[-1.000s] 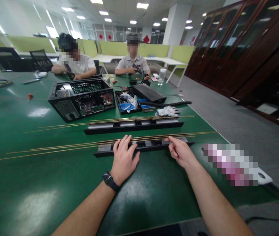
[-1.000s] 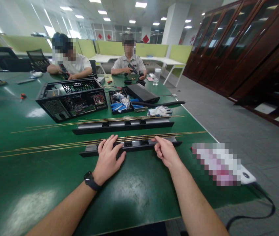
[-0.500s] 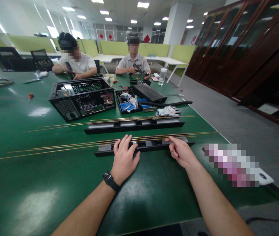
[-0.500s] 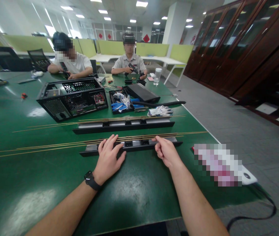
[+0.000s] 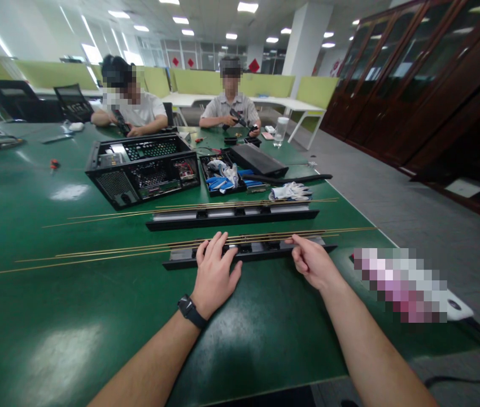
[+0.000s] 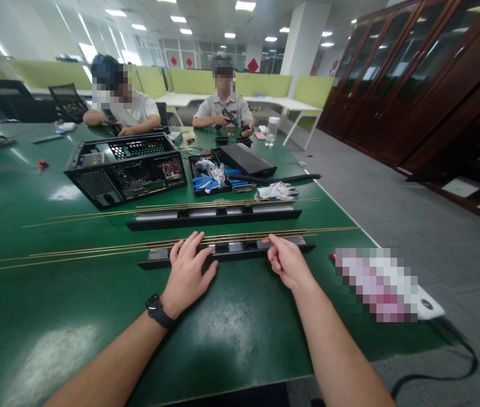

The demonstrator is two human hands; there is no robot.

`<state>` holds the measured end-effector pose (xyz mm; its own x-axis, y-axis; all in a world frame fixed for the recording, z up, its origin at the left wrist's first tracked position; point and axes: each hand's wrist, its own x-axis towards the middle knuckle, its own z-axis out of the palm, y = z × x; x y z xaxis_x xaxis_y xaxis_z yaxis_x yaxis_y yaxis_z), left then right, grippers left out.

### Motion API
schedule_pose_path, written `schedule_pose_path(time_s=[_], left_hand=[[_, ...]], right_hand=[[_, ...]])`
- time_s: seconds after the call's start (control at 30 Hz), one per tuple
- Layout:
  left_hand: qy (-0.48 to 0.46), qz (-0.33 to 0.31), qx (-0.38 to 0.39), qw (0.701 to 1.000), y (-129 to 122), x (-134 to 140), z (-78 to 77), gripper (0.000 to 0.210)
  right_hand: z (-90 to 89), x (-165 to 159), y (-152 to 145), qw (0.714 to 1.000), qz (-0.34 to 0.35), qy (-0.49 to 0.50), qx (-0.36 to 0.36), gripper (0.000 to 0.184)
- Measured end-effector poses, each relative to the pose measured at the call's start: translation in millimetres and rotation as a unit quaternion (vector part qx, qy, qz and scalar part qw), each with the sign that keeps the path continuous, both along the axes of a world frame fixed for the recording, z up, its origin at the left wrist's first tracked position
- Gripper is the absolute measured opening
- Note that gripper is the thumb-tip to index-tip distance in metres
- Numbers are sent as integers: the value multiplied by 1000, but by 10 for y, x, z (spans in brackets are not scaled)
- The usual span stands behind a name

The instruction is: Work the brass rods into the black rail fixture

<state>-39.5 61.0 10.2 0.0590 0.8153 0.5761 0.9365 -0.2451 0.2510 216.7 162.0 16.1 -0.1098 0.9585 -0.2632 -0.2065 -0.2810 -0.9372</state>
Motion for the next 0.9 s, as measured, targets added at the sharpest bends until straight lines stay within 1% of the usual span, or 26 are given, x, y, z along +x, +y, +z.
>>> schedule_pose_path(time_s=[0.57, 0.9], left_hand=[[-4, -2, 1, 1000, 1, 0, 6, 25], [-8, -4, 3, 1000, 2, 4, 9, 25]], right_hand=[[12, -6, -5, 1000, -3, 0, -4, 35], [-7, -6, 20, 999, -43, 22, -16, 31]])
